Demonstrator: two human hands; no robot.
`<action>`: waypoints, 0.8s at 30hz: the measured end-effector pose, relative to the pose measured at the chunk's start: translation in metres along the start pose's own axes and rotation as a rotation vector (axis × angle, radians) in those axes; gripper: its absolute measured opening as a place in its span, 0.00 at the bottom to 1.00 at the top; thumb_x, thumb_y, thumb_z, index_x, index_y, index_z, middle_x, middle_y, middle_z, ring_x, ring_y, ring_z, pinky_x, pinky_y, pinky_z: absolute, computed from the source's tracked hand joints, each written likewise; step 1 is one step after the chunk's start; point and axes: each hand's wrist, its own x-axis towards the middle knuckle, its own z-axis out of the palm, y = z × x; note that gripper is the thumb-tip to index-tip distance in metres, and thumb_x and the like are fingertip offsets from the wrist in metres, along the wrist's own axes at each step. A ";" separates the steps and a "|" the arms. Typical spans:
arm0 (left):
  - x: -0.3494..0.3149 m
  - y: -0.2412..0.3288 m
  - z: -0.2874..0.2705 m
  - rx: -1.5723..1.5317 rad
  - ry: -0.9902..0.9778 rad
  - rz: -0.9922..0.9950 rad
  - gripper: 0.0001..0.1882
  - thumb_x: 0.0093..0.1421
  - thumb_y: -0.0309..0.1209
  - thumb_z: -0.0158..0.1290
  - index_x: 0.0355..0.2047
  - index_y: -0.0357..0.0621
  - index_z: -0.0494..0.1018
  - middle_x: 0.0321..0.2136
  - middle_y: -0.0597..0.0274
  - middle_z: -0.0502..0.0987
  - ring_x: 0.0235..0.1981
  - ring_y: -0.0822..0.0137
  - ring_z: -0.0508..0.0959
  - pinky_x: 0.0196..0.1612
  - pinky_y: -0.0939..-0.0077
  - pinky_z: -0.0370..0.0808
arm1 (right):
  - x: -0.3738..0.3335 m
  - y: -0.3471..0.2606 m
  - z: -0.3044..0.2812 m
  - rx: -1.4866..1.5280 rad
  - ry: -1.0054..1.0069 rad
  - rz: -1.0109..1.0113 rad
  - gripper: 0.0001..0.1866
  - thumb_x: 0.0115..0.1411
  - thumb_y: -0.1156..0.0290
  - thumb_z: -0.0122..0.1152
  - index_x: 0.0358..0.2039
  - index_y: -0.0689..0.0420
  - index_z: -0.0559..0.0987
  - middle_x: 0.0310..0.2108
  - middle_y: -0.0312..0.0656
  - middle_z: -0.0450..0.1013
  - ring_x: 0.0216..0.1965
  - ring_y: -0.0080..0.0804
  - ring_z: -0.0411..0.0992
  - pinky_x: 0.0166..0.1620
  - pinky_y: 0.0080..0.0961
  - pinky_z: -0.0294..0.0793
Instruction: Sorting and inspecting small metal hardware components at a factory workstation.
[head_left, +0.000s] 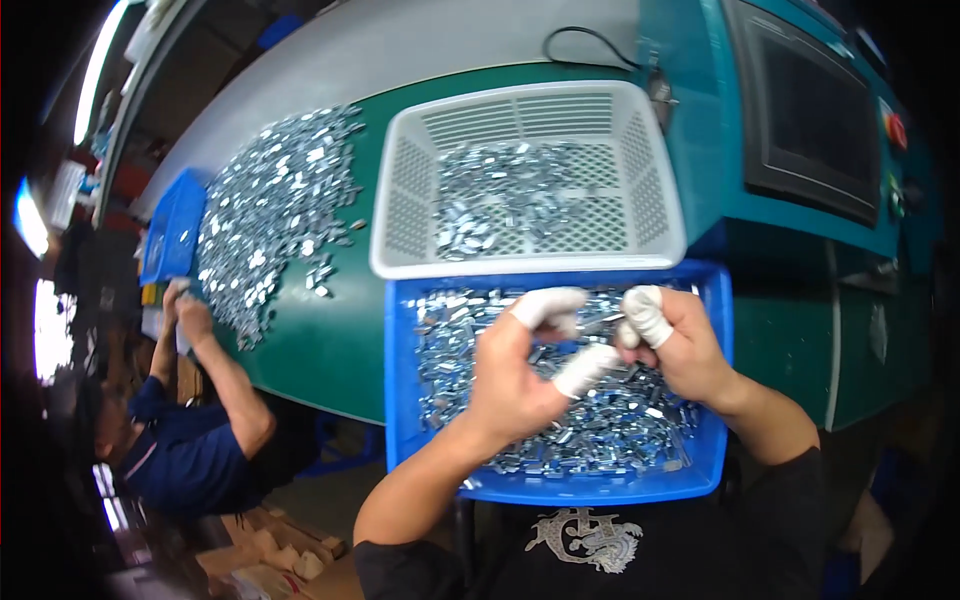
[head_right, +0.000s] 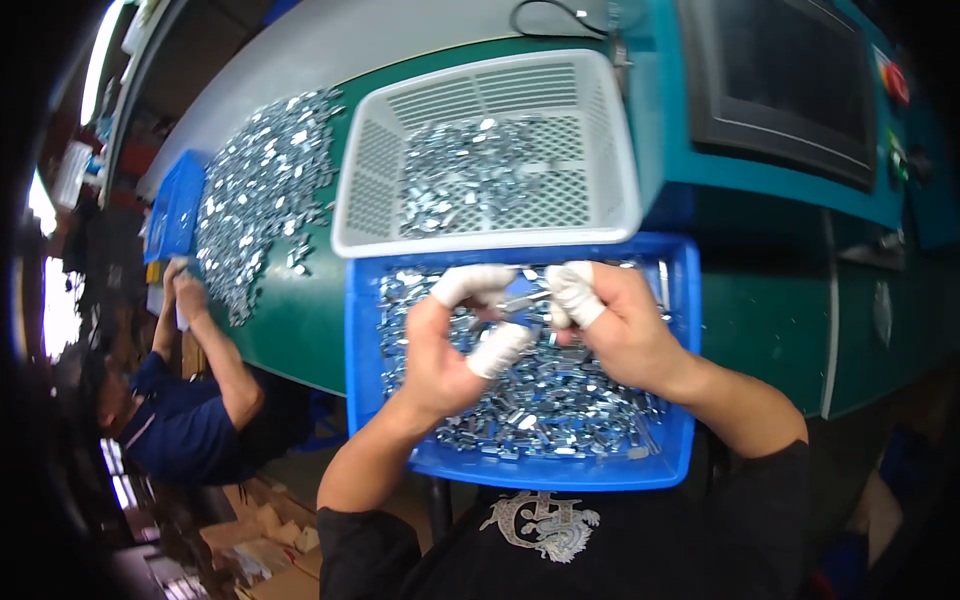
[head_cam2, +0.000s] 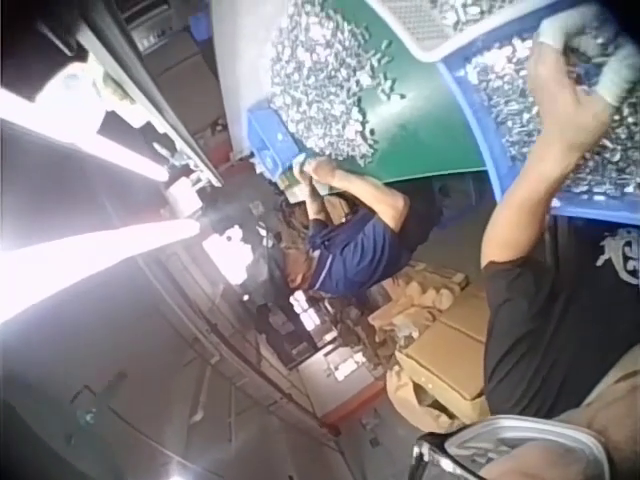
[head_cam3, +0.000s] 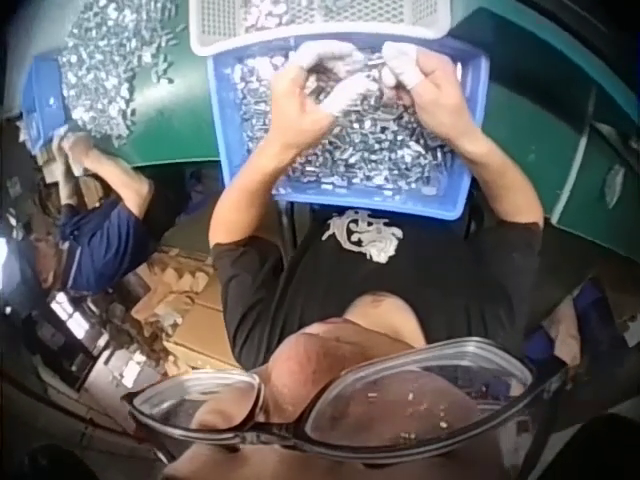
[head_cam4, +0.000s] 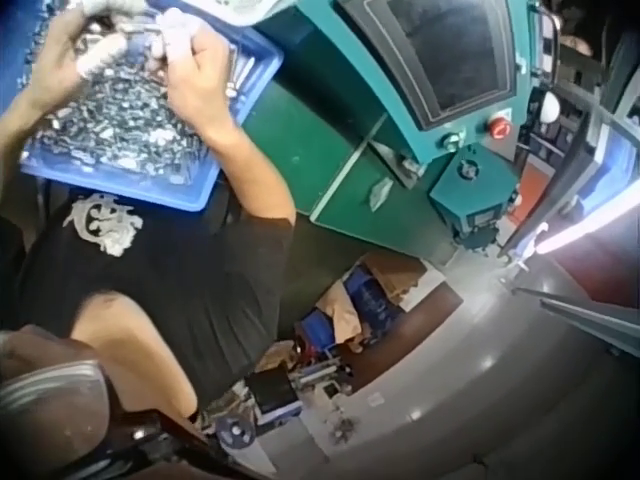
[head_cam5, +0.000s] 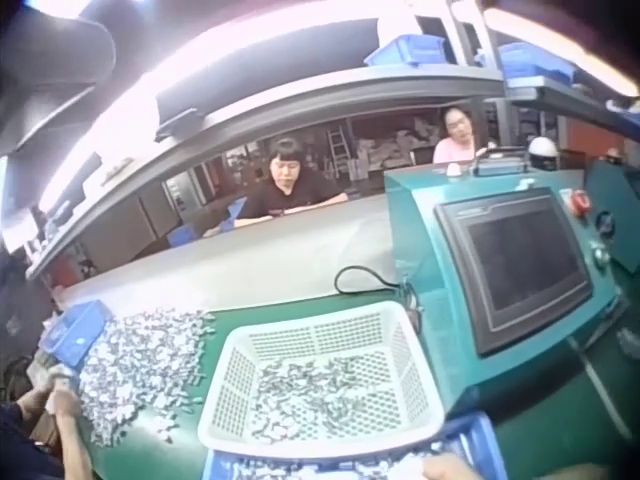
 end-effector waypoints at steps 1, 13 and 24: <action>-0.002 -0.004 -0.004 -0.064 -0.064 -0.129 0.11 0.55 0.32 0.57 0.33 0.36 0.73 0.24 0.60 0.75 0.23 0.73 0.73 0.27 0.78 0.71 | 0.001 0.002 -0.003 -0.017 -0.024 -0.026 0.19 0.66 0.61 0.42 0.20 0.56 0.70 0.16 0.30 0.66 0.16 0.11 0.57 0.20 0.11 0.56; 0.006 -0.001 0.000 0.206 0.008 0.304 0.11 0.47 0.22 0.61 0.32 0.39 0.74 0.24 0.63 0.73 0.25 0.71 0.70 0.26 0.79 0.66 | 0.006 0.002 -0.013 0.235 -0.163 0.340 0.25 0.66 0.53 0.38 0.19 0.57 0.70 0.14 0.35 0.66 0.13 0.15 0.57 0.18 0.14 0.56; 0.011 0.002 -0.003 0.283 0.019 0.439 0.13 0.44 0.22 0.63 0.33 0.39 0.76 0.23 0.62 0.76 0.26 0.69 0.73 0.28 0.78 0.68 | 0.010 0.001 -0.020 0.402 -0.238 0.478 0.24 0.66 0.53 0.39 0.23 0.59 0.71 0.12 0.36 0.63 0.11 0.18 0.55 0.15 0.17 0.53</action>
